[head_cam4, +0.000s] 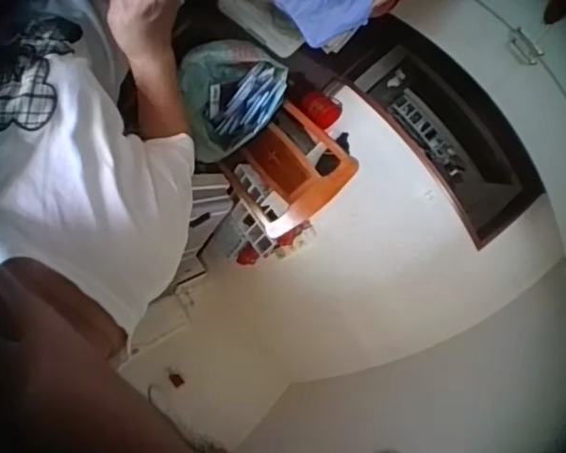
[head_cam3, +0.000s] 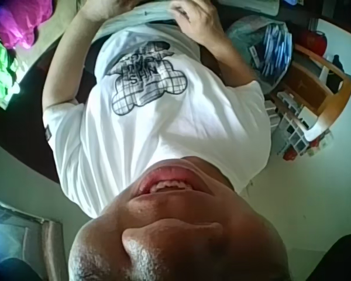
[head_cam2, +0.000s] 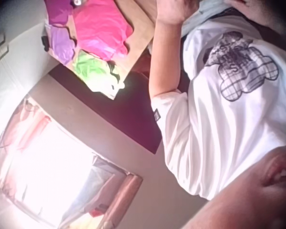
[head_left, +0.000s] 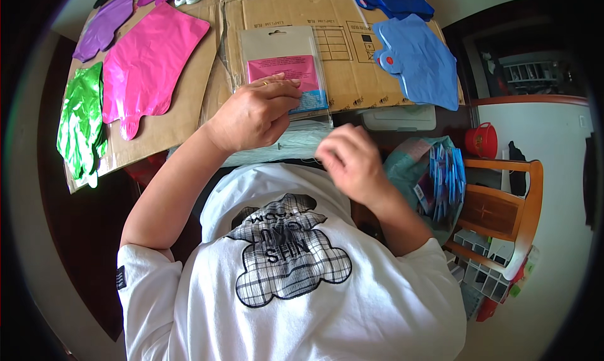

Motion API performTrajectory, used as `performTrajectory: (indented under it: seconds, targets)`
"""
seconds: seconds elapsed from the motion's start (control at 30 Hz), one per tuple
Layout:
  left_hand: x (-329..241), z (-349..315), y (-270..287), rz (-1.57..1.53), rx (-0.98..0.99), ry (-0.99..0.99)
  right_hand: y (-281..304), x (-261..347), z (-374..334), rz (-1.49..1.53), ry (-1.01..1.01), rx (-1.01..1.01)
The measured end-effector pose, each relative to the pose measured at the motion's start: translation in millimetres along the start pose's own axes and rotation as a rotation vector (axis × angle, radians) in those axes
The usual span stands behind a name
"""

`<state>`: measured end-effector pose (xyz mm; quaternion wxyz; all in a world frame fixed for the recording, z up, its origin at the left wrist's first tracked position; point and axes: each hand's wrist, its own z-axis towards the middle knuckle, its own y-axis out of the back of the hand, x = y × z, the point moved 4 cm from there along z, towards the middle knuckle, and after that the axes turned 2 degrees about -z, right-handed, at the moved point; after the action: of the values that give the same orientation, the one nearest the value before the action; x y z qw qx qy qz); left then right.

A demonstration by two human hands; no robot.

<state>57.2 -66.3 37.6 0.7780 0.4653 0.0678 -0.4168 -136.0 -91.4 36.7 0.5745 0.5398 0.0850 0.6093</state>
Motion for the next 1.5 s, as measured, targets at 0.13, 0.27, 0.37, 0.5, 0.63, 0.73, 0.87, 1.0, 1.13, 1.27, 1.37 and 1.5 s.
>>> performTrajectory:
  seconds: [0.13, 0.27, 0.37, 0.5, 0.63, 0.73, 0.87, 1.0, 1.13, 1.27, 1.37, 1.5]
  targets:
    - [1.1, -2.1, -1.2, -0.004, 0.005, 0.010, 14.8, -6.9, 13.4, -0.252, 0.039, -0.127]
    - [1.1, -2.7, -2.4, 0.002, 0.003, 0.003, 2.0, -15.1, 17.9, -0.335, 0.135, -0.059]
    - [0.5, -2.2, -3.0, 0.002, -0.004, 0.000, -4.5, -19.0, 16.7, -0.381, 0.157, -0.052]
    - [1.5, -2.6, -2.5, -0.009, 0.001, 0.023, -5.0, -20.3, 18.4, -0.395, 0.146, -0.039]
    - [1.4, -3.7, -2.7, -0.004, 0.004, 0.022, -1.6, -18.4, 18.2, -0.324, 0.095, 0.003]
    - [3.5, -3.8, -2.0, -0.021, 0.032, 0.029, -0.8, 0.7, 15.6, -0.210, 0.114, 0.138]
    - [1.9, -2.6, -0.7, -0.035, 0.066, 0.032, -18.0, 29.2, -15.1, 0.196, 0.213, 0.413]
    - [1.4, -6.0, 1.4, -0.035, 0.072, 0.041, -25.3, 2.0, -41.2, 0.647, -0.123, 0.794]
    - [2.0, -3.6, 0.1, -0.029, 0.065, 0.015, -65.6, -125.8, -63.8, 0.495, -0.593, 0.543]
    - [3.6, -6.4, 4.3, -0.051, 0.036, 0.056, -143.1, -243.6, -31.6, 0.270, -0.735, 0.257]
    - [5.3, -10.2, 10.7, -0.119, 0.020, 0.107, -174.7, -238.5, 20.2, 0.137, -0.658, 0.069]
    - [8.9, -13.1, 15.6, -0.240, -0.031, 0.246, -189.0, -219.2, 49.2, 0.002, -0.578, -0.058]
